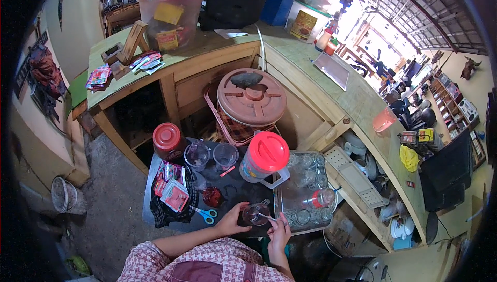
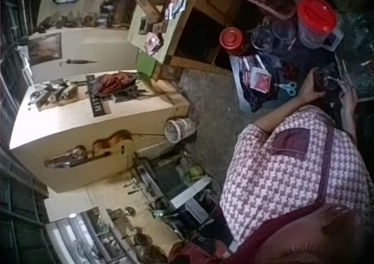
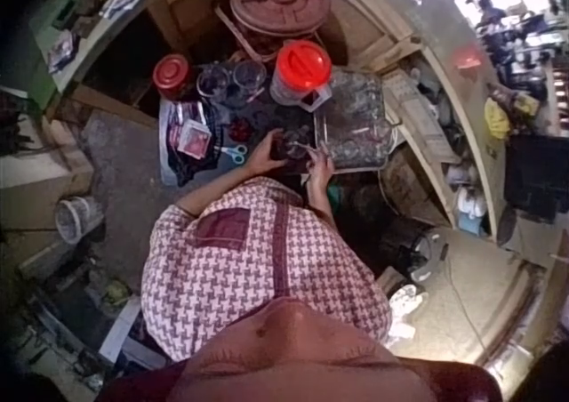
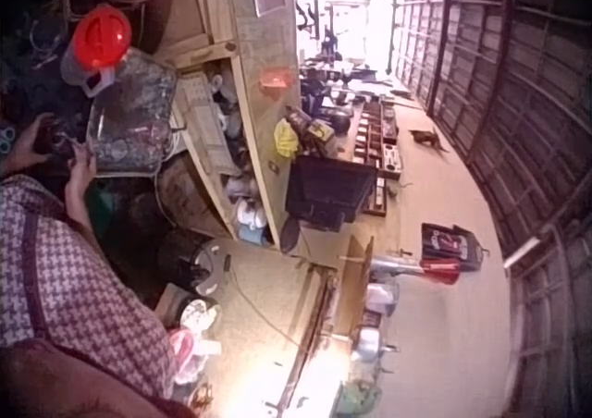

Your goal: Preparing a beverage in a glass by adding liquid and ice.

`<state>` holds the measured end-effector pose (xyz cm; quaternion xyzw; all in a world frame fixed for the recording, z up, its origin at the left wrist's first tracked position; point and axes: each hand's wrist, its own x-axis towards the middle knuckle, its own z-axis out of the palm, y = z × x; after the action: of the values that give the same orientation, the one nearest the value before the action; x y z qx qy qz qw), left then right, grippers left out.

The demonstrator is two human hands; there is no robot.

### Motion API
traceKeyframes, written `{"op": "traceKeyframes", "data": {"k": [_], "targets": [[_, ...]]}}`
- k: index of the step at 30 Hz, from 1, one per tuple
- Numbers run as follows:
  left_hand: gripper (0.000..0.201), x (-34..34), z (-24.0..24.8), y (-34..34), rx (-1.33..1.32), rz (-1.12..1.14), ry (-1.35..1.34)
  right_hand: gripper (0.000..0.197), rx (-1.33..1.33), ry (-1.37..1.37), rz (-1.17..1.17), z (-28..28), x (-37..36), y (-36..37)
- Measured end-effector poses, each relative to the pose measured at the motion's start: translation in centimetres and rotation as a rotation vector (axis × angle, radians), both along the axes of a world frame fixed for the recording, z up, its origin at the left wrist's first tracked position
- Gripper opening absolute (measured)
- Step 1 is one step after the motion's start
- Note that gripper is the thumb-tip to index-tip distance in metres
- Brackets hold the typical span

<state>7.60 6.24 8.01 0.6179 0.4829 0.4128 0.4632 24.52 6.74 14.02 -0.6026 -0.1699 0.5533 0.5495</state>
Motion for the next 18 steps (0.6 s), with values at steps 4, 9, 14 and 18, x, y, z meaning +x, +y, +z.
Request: {"op": "traceKeyframes", "data": {"k": [4, 9, 14, 18], "targets": [[0.084, -0.1, 0.0, 0.0, -0.005, 0.014, 0.016, 0.025, -0.07, 0.054, 0.041, 0.0, 0.6, -0.2], [0.085, 0.0, 0.0, 0.1, -0.069, 0.01, 0.001, 0.026, 0.21, -0.27, 0.111, -0.1, -0.2, -0.9], [0.092, -0.4, 0.4, 1.0, -0.059, -0.008, -0.021, 0.024, 0.201, -0.329, 0.244, 1.0, -1.7, -0.8], [0.101, -0.6, 0.5, 2.9, 0.042, -0.091, -0.062, 0.023, 0.222, -0.302, 0.262, 1.6, -2.3, -0.3]]}}
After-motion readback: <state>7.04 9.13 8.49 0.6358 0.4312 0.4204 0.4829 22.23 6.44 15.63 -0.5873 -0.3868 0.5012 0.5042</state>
